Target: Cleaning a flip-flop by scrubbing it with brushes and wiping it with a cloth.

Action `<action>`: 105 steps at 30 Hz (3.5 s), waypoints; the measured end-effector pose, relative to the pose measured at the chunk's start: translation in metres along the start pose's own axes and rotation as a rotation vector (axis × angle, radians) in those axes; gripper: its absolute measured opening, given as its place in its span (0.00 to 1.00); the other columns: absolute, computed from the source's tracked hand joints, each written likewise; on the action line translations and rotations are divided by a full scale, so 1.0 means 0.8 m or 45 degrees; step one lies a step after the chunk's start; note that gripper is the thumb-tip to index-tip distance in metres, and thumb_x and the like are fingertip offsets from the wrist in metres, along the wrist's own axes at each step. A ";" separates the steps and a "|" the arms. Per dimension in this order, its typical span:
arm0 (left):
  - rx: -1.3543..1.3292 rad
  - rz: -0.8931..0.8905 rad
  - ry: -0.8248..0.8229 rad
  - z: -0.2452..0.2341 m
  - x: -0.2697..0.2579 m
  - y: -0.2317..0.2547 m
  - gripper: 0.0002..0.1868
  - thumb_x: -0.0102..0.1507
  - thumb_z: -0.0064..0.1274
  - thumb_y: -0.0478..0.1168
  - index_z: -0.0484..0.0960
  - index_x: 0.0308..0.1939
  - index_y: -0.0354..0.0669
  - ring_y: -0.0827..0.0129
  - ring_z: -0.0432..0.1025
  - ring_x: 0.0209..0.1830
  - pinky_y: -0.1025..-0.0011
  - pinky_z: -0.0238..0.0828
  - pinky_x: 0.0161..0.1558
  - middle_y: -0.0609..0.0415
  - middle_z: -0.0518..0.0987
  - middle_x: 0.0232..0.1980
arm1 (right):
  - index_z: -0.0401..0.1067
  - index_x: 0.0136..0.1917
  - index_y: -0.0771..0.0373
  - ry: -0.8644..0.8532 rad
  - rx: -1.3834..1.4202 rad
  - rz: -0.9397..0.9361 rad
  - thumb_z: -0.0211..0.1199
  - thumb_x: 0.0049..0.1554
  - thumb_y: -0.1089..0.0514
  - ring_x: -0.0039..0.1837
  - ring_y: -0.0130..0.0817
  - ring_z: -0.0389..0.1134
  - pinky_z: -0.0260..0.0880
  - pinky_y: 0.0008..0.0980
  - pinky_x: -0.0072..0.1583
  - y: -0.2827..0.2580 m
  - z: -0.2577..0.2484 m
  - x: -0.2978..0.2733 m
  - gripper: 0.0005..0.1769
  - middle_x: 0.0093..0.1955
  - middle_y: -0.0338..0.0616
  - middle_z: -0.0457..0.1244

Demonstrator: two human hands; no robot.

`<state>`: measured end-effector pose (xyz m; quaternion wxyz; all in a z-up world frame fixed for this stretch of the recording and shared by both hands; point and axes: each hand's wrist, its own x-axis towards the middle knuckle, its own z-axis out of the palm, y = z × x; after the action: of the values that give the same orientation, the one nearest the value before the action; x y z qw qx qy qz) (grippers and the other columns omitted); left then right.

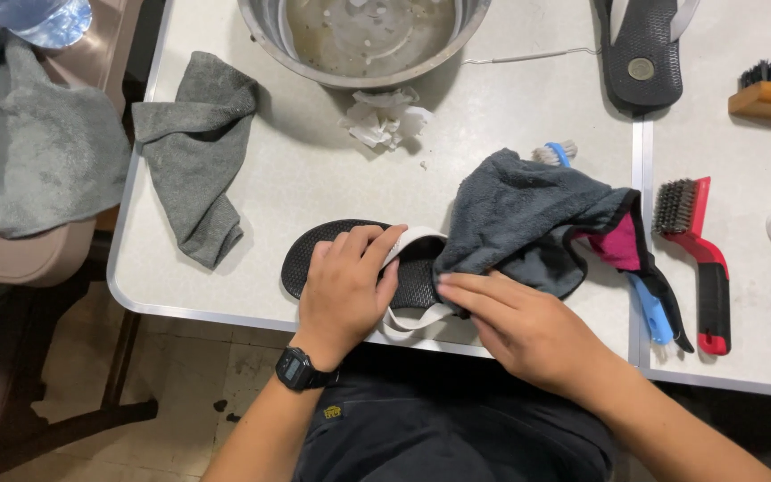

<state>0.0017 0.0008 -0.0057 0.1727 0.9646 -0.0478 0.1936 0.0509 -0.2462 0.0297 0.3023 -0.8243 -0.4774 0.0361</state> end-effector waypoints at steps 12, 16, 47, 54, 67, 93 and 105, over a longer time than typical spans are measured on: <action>0.017 -0.011 0.042 0.003 0.003 0.002 0.17 0.66 0.49 0.45 0.80 0.59 0.52 0.65 0.74 0.38 0.67 0.64 0.44 0.59 0.77 0.44 | 0.81 0.52 0.58 -0.006 -0.024 -0.158 0.58 0.61 0.63 0.62 0.30 0.73 0.71 0.34 0.63 0.019 0.025 0.025 0.11 0.58 0.31 0.73; 0.019 -0.006 0.050 0.005 0.002 0.001 0.18 0.66 0.49 0.46 0.80 0.59 0.53 0.65 0.74 0.38 0.67 0.64 0.44 0.59 0.77 0.45 | 0.80 0.52 0.59 -0.016 -0.154 -0.214 0.57 0.62 0.64 0.61 0.31 0.73 0.71 0.34 0.62 0.012 0.017 0.032 0.12 0.57 0.32 0.73; -0.507 0.516 -0.091 -0.015 -0.016 -0.023 0.07 0.61 0.60 0.54 0.87 0.42 0.69 0.60 0.60 0.77 0.42 0.47 0.74 0.63 0.73 0.73 | 0.77 0.46 0.51 -0.020 -0.165 -0.085 0.60 0.59 0.58 0.59 0.33 0.67 0.58 0.34 0.51 0.009 0.028 0.028 0.05 0.48 0.29 0.67; -0.466 0.630 -0.114 -0.032 -0.008 -0.025 0.07 0.70 0.57 0.45 0.87 0.48 0.70 0.52 0.65 0.75 0.46 0.57 0.70 0.56 0.69 0.74 | 0.73 0.57 0.71 -0.326 -0.130 -0.370 0.50 0.64 0.63 0.62 0.50 0.66 0.68 0.44 0.64 0.032 -0.017 0.019 0.14 0.56 0.51 0.65; -0.464 0.653 -0.121 -0.036 0.001 -0.018 0.06 0.72 0.52 0.46 0.85 0.46 0.66 0.48 0.65 0.74 0.46 0.60 0.69 0.52 0.70 0.72 | 0.72 0.51 0.65 -0.112 -0.382 -0.390 0.49 0.64 0.63 0.44 0.45 0.60 0.56 0.41 0.43 0.009 0.010 0.034 0.10 0.51 0.45 0.65; -0.453 -0.017 -0.094 -0.008 0.001 0.015 0.08 0.66 0.55 0.48 0.89 0.38 0.60 0.68 0.79 0.58 0.57 0.61 0.61 0.70 0.87 0.42 | 0.73 0.55 0.62 0.183 -0.397 0.101 0.60 0.63 0.62 0.36 0.44 0.57 0.61 0.41 0.45 -0.044 0.046 0.007 0.07 0.39 0.43 0.56; -0.522 -0.038 -0.070 -0.004 -0.004 0.009 0.09 0.66 0.55 0.51 0.90 0.40 0.60 0.68 0.79 0.59 0.58 0.61 0.63 0.71 0.87 0.43 | 0.78 0.54 0.58 -0.014 -0.504 0.356 0.63 0.59 0.57 0.45 0.42 0.68 0.70 0.42 0.48 -0.033 0.028 -0.020 0.10 0.45 0.40 0.64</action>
<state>-0.0038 -0.0051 -0.0022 0.3669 0.9148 -0.0765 0.1508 0.0139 -0.2394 0.0220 0.1243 -0.9253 -0.3581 -0.0124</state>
